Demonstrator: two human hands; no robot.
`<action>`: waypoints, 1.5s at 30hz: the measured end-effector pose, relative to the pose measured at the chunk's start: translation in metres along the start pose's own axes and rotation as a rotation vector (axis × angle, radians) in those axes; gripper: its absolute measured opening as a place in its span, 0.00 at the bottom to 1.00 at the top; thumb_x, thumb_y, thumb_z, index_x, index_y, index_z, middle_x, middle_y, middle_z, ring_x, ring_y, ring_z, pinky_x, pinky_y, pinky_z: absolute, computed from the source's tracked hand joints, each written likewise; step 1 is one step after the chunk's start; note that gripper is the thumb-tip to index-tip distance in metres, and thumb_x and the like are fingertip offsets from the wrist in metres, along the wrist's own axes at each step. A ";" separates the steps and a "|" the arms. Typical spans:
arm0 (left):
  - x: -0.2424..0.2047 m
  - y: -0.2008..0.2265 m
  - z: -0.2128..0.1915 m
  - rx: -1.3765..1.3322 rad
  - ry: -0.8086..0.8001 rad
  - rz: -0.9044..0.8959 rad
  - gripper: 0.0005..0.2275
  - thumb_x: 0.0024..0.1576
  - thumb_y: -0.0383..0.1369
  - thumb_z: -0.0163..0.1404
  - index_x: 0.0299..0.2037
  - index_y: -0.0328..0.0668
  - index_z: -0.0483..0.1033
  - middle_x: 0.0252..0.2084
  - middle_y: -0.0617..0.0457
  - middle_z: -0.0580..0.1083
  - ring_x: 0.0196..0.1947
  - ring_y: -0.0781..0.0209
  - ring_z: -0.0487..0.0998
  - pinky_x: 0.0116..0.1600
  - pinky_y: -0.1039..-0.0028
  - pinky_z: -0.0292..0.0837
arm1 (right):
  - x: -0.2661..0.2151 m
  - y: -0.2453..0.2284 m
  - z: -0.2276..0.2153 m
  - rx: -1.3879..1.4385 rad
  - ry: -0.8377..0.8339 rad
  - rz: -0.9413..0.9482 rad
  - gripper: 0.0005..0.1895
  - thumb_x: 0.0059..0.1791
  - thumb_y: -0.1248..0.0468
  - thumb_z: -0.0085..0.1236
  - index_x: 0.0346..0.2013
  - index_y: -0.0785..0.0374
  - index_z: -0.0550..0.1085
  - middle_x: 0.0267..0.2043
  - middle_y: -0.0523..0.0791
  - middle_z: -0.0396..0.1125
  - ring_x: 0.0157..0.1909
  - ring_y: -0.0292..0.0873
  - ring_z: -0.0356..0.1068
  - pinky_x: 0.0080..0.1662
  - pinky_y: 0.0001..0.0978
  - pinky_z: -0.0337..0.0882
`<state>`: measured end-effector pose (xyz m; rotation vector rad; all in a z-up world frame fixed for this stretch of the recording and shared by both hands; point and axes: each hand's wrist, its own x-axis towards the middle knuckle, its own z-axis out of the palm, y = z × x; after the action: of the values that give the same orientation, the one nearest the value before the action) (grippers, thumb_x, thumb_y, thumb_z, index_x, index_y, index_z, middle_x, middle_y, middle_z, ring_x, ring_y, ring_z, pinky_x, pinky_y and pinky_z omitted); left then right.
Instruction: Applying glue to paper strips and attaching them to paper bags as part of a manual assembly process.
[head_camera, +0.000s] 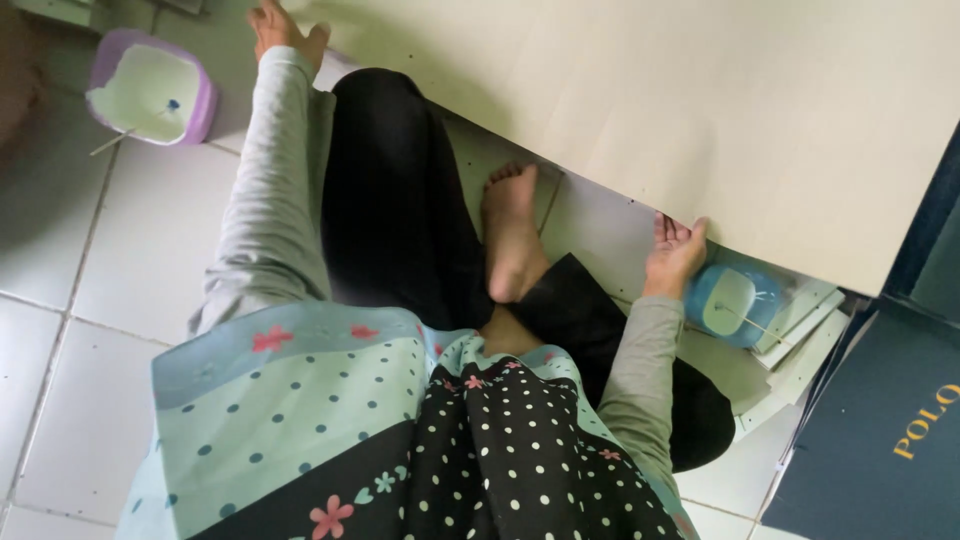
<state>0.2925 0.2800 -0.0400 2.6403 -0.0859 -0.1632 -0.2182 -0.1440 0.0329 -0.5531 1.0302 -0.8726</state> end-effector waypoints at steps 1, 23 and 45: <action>0.009 -0.015 0.011 -0.004 0.007 -0.009 0.37 0.62 0.44 0.64 0.68 0.35 0.49 0.67 0.31 0.57 0.58 0.30 0.74 0.63 0.51 0.73 | -0.005 0.000 0.004 -0.005 -0.011 0.002 0.26 0.55 0.55 0.45 0.56 0.79 0.67 0.47 0.59 0.71 0.47 0.51 0.73 0.50 0.35 0.78; -0.280 0.303 0.129 -0.315 -0.193 0.744 0.06 0.62 0.38 0.48 0.48 0.64 0.72 0.46 0.60 0.80 0.45 0.53 0.85 0.47 0.56 0.84 | 0.015 0.053 -0.001 -0.262 0.056 -0.140 0.11 0.51 0.61 0.66 0.41 0.60 0.72 0.42 0.55 0.77 0.50 0.52 0.78 0.56 0.42 0.82; -0.215 0.241 0.074 -0.666 -0.117 0.504 0.10 0.61 0.36 0.52 0.50 0.53 0.68 0.43 0.55 0.80 0.41 0.61 0.88 0.40 0.67 0.90 | 0.018 0.049 0.031 -0.208 -0.023 -0.119 0.11 0.52 0.66 0.61 0.45 0.67 0.70 0.43 0.54 0.73 0.48 0.50 0.76 0.53 0.37 0.79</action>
<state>0.0625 0.0531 0.0314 1.8757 -0.6150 -0.1420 -0.1683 -0.1317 0.0011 -0.8049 1.0822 -0.8661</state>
